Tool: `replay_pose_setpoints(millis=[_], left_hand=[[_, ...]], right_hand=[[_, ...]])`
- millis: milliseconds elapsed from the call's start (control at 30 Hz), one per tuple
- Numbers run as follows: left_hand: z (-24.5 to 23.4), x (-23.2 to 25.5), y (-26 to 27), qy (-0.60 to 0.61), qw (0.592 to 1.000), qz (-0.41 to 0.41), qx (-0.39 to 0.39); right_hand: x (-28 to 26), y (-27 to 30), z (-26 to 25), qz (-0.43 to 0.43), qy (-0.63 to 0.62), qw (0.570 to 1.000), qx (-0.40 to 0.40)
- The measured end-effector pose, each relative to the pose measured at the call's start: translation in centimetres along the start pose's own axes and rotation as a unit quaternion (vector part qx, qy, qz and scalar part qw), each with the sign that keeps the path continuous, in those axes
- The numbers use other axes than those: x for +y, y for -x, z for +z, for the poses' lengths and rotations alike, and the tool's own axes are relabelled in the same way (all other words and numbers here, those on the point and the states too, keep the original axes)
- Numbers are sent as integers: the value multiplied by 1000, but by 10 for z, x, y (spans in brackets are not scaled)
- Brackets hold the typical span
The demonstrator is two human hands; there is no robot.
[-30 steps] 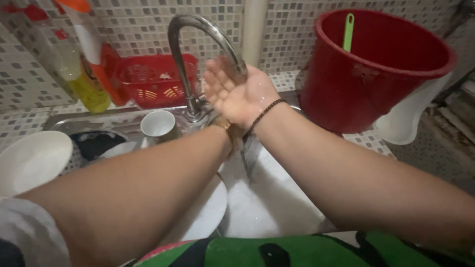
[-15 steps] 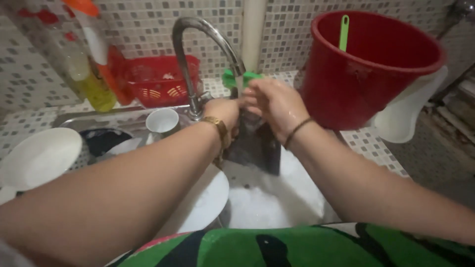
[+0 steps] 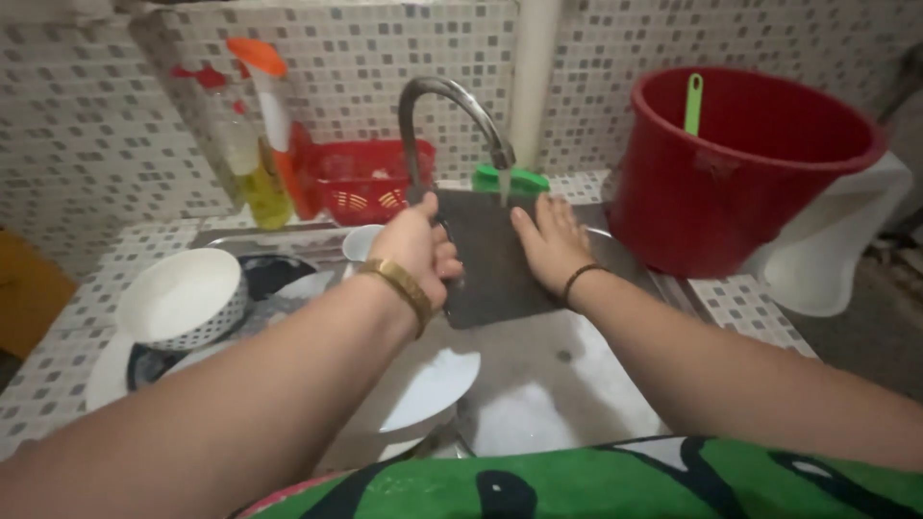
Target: Washing and rinsing plates, bowls, and a cutting board in a sink.
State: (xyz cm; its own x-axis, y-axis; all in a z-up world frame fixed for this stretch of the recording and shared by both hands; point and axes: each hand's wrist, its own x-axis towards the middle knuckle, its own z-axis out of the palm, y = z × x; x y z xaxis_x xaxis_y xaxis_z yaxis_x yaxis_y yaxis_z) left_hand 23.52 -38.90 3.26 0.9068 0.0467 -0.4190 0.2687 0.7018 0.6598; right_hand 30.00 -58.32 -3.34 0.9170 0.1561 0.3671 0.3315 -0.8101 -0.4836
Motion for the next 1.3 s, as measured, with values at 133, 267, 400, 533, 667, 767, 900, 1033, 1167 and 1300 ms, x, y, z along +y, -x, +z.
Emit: replay_pose_setpoints(millis=[133,267,400,533,667,767,900,1033,1167,1300], left_hand=[[-7,-2,-1,-4,1000,-23,-18],[1,-6,6,-15,999,-17,-40],[16,-6,23,-44,998,-33,-24],[8,-19,-16,-39,997,-51,-44],[2,-22,-30,-10,994,-70,-82],[2,-21,-14,-17,997,-46,-57],[1,-11,6,-10,998,-6,-67],[-9,-11,9,43,997,6,-58],[-28,0,-4,81,995,5,-65],[-55,9,-31,121,989,38,-74]], right_hand=[[-24,5,9,-89,22,995,47],[-35,7,-9,-215,-72,972,54],[57,-38,23,-160,58,980,99],[-61,10,-27,72,51,995,-35],[-41,43,-5,-184,-60,980,45],[-7,59,-11,-165,-60,983,48],[68,70,-21,92,-132,986,28],[65,60,-46,206,-84,972,-68],[40,31,-53,336,-322,878,-114],[-9,25,-70,328,-237,907,-121]])
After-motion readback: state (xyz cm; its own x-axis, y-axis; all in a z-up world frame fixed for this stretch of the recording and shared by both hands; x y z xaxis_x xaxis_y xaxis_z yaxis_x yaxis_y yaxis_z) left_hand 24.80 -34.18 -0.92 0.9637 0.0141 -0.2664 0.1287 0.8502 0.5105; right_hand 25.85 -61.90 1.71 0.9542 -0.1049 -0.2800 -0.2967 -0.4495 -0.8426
